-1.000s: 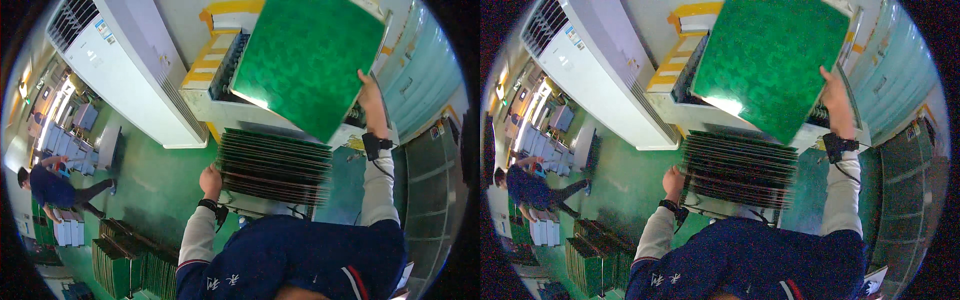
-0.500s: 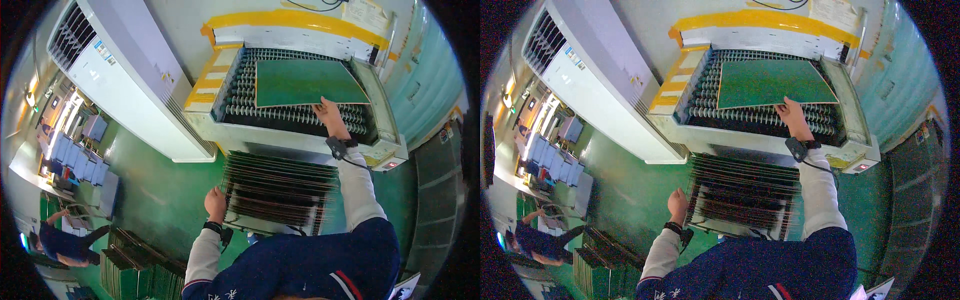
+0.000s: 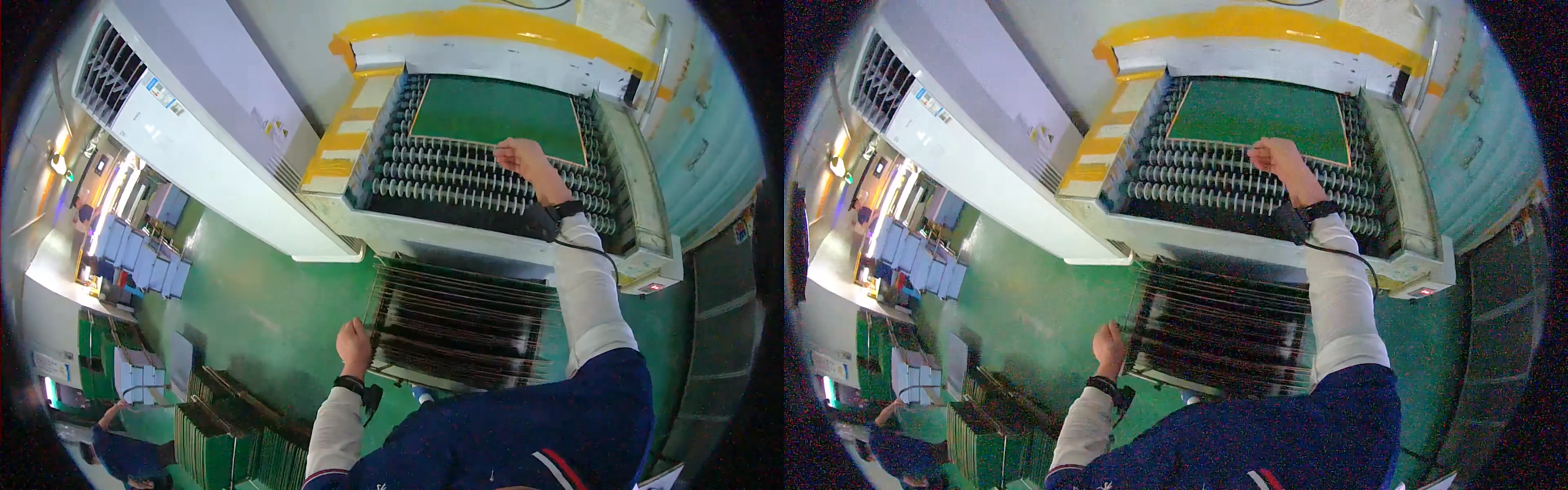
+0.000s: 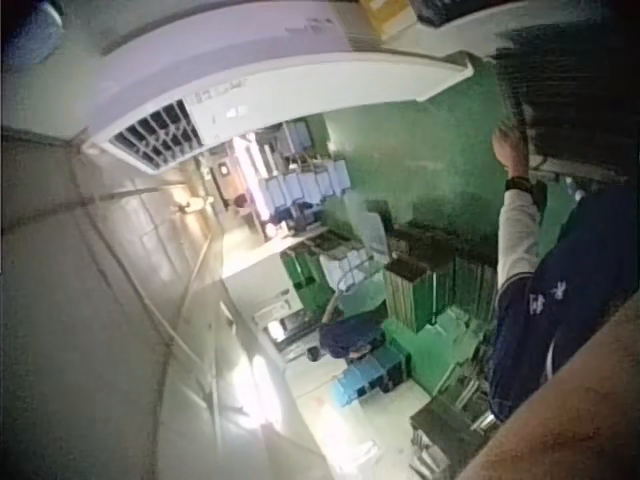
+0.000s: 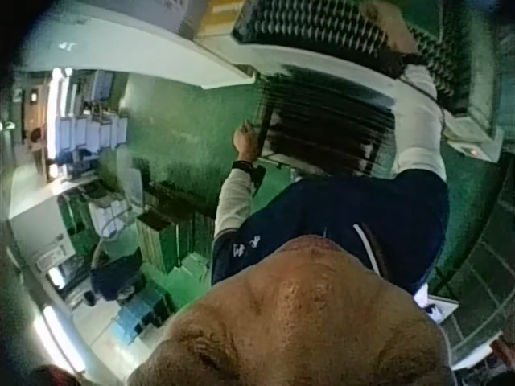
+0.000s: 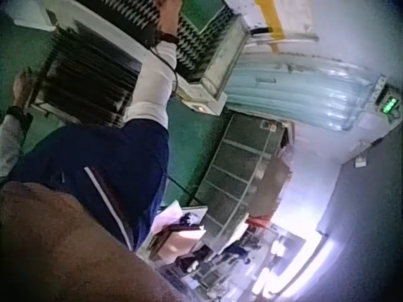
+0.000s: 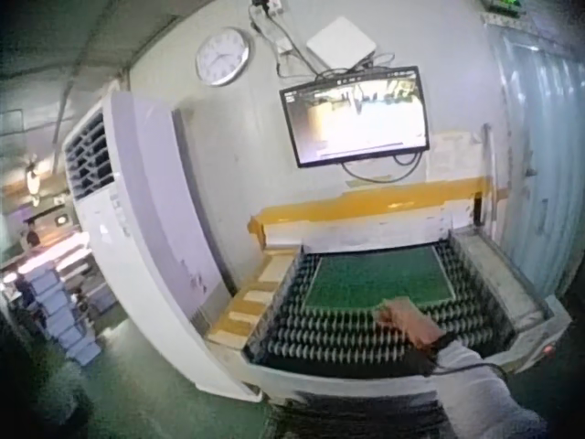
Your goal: Checking logs and feeding printed circuit boards into a processing machine.
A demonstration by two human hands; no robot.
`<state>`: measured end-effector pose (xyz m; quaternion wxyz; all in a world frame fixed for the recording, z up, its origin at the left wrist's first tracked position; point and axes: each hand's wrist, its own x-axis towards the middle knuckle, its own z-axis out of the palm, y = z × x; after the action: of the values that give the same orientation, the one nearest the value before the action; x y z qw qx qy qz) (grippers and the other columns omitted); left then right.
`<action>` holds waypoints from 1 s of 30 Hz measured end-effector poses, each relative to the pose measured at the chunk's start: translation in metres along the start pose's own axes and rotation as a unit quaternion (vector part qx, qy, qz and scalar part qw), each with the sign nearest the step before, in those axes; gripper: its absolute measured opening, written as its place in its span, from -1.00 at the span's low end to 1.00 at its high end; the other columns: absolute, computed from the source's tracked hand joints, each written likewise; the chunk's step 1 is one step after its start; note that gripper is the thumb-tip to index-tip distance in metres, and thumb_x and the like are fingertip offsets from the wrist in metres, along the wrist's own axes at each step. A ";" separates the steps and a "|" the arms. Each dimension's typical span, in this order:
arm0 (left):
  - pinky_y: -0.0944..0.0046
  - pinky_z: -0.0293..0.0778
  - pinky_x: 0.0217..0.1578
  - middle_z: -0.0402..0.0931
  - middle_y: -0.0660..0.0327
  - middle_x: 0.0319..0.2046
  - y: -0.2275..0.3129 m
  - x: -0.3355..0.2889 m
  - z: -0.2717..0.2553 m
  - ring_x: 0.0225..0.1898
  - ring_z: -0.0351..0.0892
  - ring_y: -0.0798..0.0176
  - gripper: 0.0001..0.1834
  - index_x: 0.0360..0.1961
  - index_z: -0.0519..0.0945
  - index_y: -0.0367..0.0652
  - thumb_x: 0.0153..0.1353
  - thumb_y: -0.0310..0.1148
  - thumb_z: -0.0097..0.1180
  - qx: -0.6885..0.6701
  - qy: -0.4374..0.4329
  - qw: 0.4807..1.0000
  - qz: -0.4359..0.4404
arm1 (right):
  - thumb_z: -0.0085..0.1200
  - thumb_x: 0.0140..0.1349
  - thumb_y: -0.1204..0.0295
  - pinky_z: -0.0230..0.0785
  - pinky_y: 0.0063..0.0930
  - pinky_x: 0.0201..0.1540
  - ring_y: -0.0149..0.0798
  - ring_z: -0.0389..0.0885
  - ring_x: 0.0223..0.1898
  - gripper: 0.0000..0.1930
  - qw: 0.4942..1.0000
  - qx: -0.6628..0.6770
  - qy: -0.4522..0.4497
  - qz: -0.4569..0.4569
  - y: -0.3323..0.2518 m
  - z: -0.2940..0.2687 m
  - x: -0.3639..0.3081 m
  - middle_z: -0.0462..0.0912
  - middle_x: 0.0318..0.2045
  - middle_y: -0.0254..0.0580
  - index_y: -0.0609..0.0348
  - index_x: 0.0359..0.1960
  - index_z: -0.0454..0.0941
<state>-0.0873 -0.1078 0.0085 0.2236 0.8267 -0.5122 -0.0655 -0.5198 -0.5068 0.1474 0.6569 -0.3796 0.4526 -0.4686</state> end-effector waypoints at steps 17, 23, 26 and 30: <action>-0.18 0.41 -0.25 0.55 -0.10 -0.40 0.004 0.001 -0.005 -0.29 0.53 -0.25 -0.57 -0.43 0.54 -0.25 0.41 -0.13 -0.17 -0.020 -0.007 0.999 -0.038 | 0.09 0.22 -0.19 0.44 -0.22 0.00 0.00 0.66 -0.09 -0.34 0.817 -0.555 -0.157 -0.018 0.159 0.076 -0.173 0.70 -0.16 0.04 0.22 -0.01 0.62; -0.17 0.42 -0.24 0.55 -0.10 -0.38 0.013 0.003 -0.010 -0.27 0.53 -0.24 -0.57 -0.43 0.54 -0.25 0.40 -0.13 -0.16 -0.021 -0.009 0.999 -0.046 | 0.07 0.27 -0.07 0.45 -0.08 -0.11 0.11 0.65 -0.21 -0.51 0.766 -0.623 -0.152 -0.039 0.190 0.063 -0.155 0.71 -0.33 -0.01 0.16 -0.24 0.69; -0.16 0.42 -0.25 0.56 -0.08 -0.38 0.013 0.001 -0.010 -0.27 0.53 -0.23 -0.57 -0.43 0.55 -0.25 0.40 -0.13 -0.16 -0.020 -0.011 0.999 -0.049 | 0.07 0.27 0.09 0.45 0.01 -0.16 0.14 0.63 -0.25 -0.65 0.693 -0.700 -0.135 -0.107 0.188 0.068 -0.158 0.68 -0.40 -0.02 0.13 -0.36 0.67; -0.16 0.42 -0.24 0.57 -0.07 -0.37 0.005 0.000 -0.007 -0.27 0.54 -0.22 -0.56 -0.41 0.57 -0.24 0.41 -0.12 -0.17 -0.014 -0.003 0.999 -0.038 | 0.08 0.25 0.21 0.45 0.06 -0.19 0.13 0.63 -0.25 -0.75 0.652 -0.723 -0.121 -0.194 0.147 0.093 -0.175 0.65 -0.42 0.02 0.10 -0.42 0.64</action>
<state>-0.0887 -0.1077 0.0166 0.2309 0.8420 -0.4805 -0.0834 -0.4175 -0.2919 0.0813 0.1178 -0.8669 0.4807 -0.0596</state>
